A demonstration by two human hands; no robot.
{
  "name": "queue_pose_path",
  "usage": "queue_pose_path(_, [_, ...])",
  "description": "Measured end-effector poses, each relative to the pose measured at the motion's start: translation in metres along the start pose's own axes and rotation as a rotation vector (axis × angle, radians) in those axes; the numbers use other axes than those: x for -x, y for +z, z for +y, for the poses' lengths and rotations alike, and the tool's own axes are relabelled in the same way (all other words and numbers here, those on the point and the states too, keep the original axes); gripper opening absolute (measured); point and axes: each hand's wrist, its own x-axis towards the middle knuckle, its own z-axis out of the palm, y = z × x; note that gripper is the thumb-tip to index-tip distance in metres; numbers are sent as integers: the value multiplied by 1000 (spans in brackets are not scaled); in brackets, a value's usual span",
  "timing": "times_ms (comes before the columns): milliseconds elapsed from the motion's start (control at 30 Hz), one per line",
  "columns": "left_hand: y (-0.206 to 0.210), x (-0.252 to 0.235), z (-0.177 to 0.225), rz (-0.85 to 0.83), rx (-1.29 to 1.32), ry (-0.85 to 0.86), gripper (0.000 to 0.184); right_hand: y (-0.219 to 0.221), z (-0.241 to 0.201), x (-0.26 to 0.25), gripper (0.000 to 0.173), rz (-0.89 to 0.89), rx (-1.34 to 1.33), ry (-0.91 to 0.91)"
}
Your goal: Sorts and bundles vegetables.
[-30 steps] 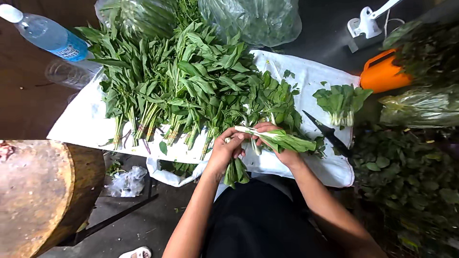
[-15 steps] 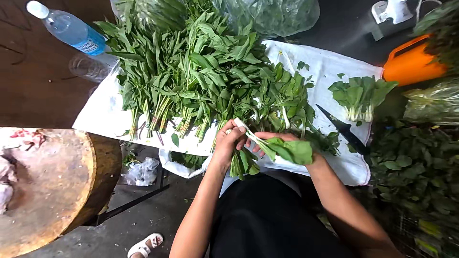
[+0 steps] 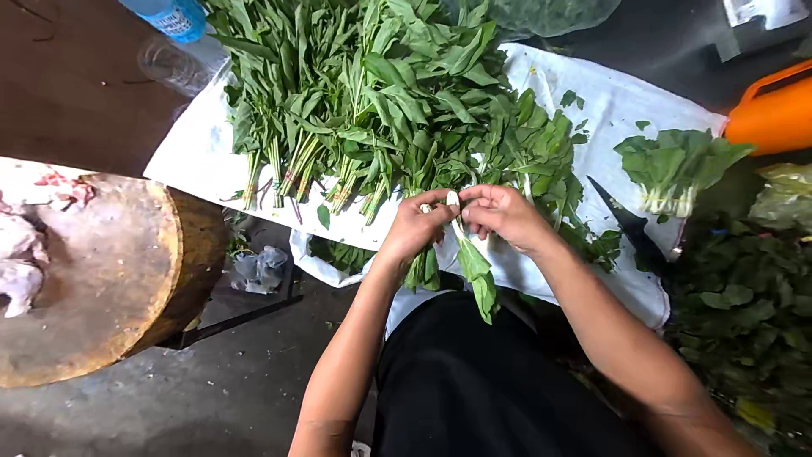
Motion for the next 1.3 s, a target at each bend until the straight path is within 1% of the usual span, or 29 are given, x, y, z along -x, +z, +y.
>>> queue_pose_path(133, [-2, 3, -4, 28, 48, -3, 25, 7, -5, 1, 37, -20, 66, -3])
queue_pose_path(300, [-5, 6, -7, 18, 71, 4, 28, 10, -15, -1, 33, -47, 104, 41])
queue_pose_path(367, [-4, 4, -6, 37, 74, -3, 29, 11, -16, -6, 36, -34, 188, 56])
queue_pose_path(500, [-2, -14, -6, 62, 137, -26, 29, 15, -28, -12, 43, 4, 384, 102])
queue_pose_path(567, [-1, -11, -6, 63, 153, -20, 28, 16, -36, -12, 44, -7, 398, 124])
queue_pose_path(633, [0, 1, -6, 58, 145, -3, 27, 15, -39, -12, 48, -9, 354, 114])
queue_pose_path(767, [-2, 9, -8, 67, 165, -4, 29, 14, -30, -8, 38, -3, 301, 53])
queue_pose_path(867, [-5, 11, -11, 79, 217, -12, 31, 15, -23, -1, 37, 22, 251, 37])
queue_pose_path(933, [-5, 11, -11, 106, 241, -11, 32, 15, -17, 0, 37, 5, 152, 59])
queue_pose_path(1033, [-6, 8, -12, 140, 265, 4, 28, 20, -3, 1, 43, -66, -77, 62])
queue_pose_path(1100, [-7, 6, -13, 159, 258, 14, 25, 26, 4, 2, 48, -54, -142, 42])
queue_pose_path(1200, [-6, 4, -10, 149, 137, 28, 23, 33, 14, 4, 57, 39, -166, -1])
queue_pose_path(1300, [2, 4, 2, 128, -28, 64, 22, 41, 14, 11, 61, 132, -205, -33])
